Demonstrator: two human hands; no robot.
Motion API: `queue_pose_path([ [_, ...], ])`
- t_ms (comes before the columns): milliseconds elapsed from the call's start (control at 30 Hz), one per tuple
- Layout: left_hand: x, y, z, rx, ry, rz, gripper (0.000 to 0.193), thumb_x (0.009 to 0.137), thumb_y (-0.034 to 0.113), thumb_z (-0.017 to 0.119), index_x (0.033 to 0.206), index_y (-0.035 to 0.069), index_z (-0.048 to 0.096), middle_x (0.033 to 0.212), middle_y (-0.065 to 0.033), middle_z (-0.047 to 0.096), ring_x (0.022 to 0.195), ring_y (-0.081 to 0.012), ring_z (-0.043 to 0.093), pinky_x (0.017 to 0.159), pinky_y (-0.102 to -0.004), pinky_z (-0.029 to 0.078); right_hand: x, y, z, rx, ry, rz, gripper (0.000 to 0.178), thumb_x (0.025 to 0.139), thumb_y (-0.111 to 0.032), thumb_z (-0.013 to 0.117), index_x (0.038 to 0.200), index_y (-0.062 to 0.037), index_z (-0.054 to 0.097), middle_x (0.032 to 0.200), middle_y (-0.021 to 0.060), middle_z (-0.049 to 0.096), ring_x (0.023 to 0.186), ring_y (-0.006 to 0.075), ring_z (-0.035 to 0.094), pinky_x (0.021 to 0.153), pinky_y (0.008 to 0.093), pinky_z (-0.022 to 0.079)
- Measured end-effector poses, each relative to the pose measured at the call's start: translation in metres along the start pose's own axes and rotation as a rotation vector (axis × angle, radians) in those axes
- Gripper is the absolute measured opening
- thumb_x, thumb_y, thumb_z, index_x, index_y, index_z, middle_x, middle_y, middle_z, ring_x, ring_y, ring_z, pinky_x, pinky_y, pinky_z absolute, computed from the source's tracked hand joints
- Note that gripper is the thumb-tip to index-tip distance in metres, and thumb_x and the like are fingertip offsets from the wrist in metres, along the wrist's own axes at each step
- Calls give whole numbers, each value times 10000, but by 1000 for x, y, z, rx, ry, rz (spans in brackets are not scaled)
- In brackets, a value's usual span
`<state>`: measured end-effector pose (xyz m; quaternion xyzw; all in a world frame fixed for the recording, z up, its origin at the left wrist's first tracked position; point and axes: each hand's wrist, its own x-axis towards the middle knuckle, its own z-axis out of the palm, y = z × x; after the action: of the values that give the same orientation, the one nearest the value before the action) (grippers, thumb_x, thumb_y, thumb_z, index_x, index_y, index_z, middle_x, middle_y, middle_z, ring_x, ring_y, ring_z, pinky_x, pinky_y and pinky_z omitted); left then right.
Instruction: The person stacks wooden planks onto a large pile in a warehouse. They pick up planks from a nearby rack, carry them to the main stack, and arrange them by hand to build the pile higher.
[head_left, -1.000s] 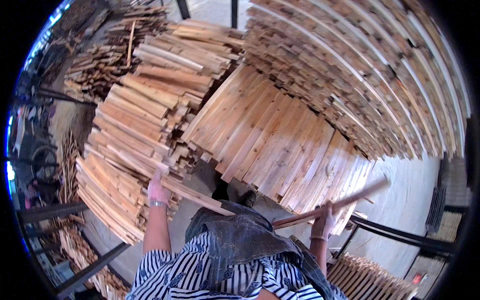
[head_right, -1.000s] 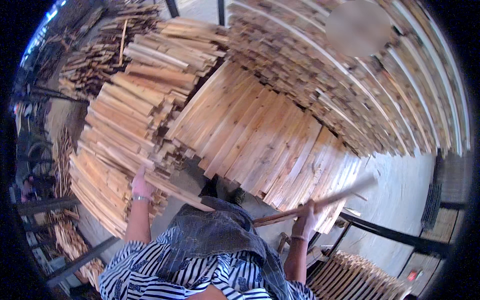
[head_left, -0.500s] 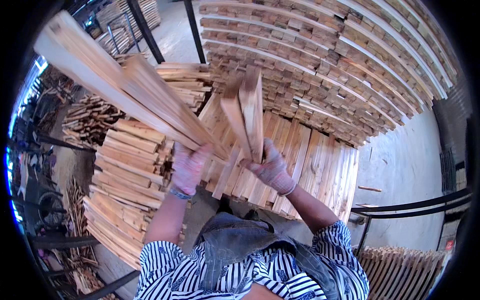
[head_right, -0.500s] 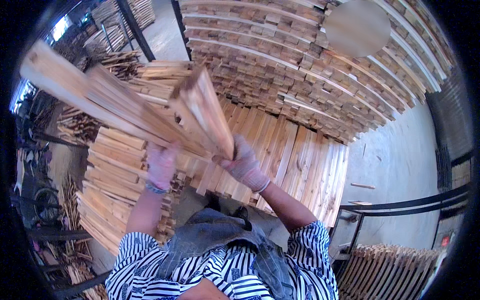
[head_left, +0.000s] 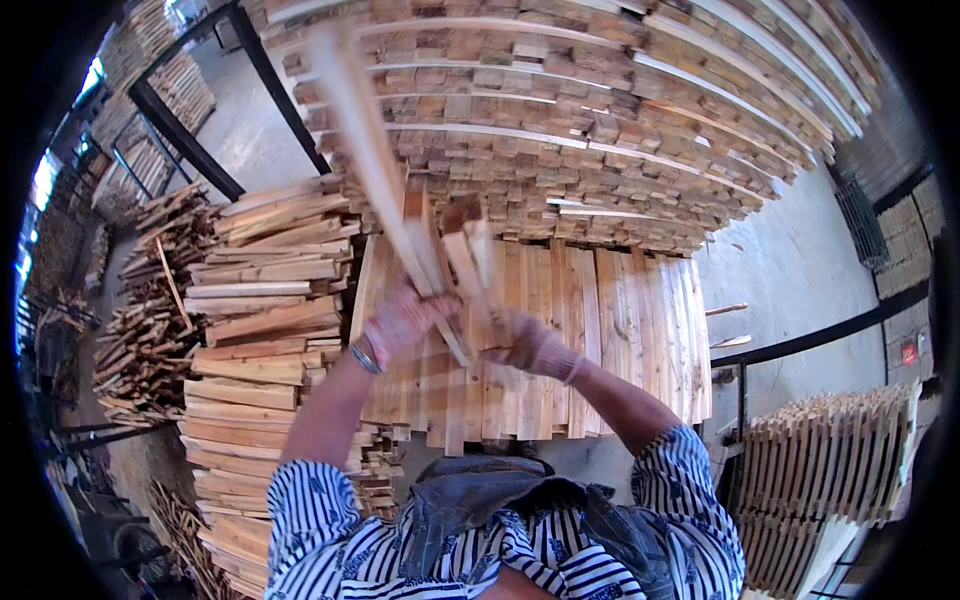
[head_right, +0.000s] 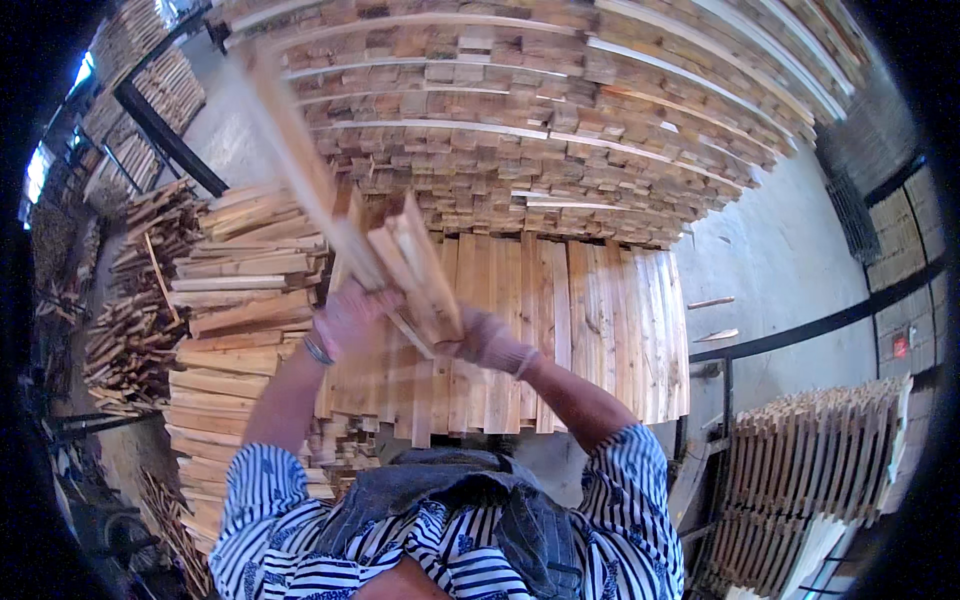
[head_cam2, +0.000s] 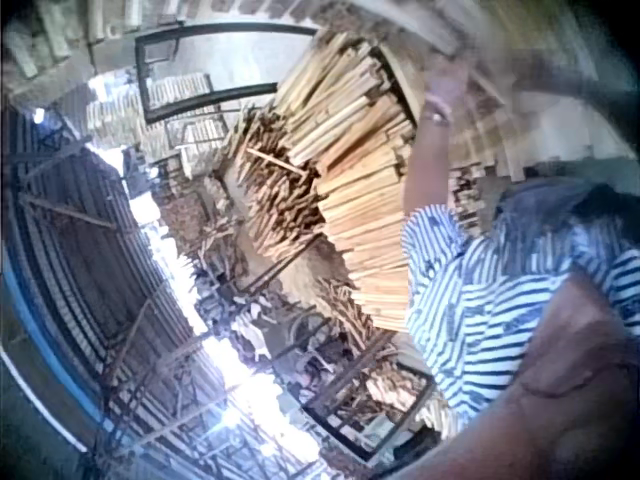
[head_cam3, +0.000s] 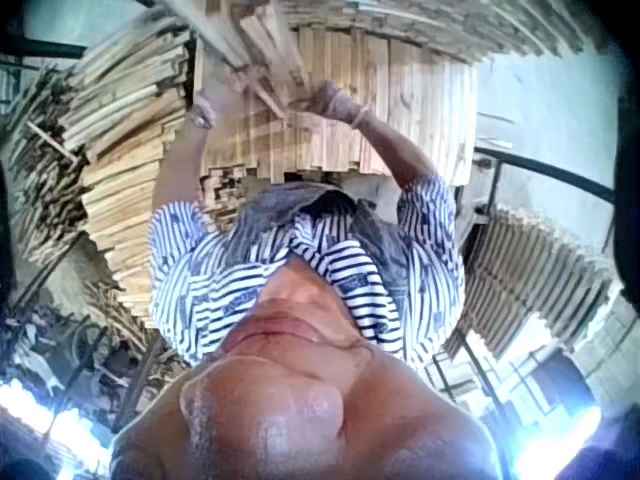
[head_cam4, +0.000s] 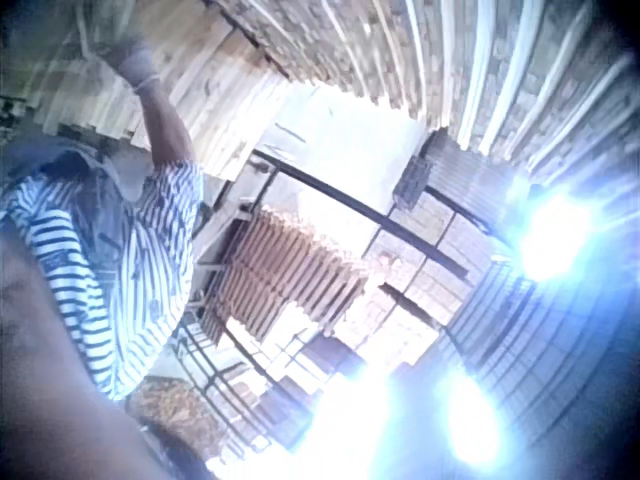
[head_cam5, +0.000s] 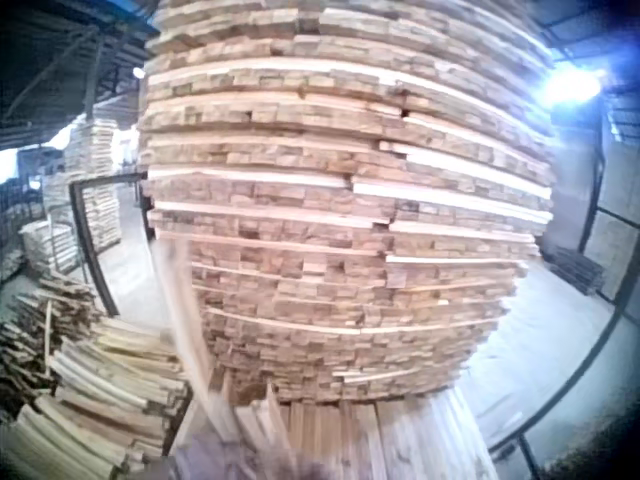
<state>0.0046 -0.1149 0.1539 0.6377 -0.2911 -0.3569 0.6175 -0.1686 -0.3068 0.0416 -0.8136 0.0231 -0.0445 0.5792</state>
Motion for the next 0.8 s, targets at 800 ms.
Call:
queue_pose_path([
  [800, 242, -235, 36, 1584, -412, 58, 381, 869, 170, 607, 1239, 102, 546, 1276, -116, 581, 1194, -306, 545, 904, -482, 474, -123, 134, -119, -1029, -168, 438, 422, 769, -209, 756, 1119, -94, 551, 1071, 163, 626, 1014, 398, 591, 855, 496, 512],
])
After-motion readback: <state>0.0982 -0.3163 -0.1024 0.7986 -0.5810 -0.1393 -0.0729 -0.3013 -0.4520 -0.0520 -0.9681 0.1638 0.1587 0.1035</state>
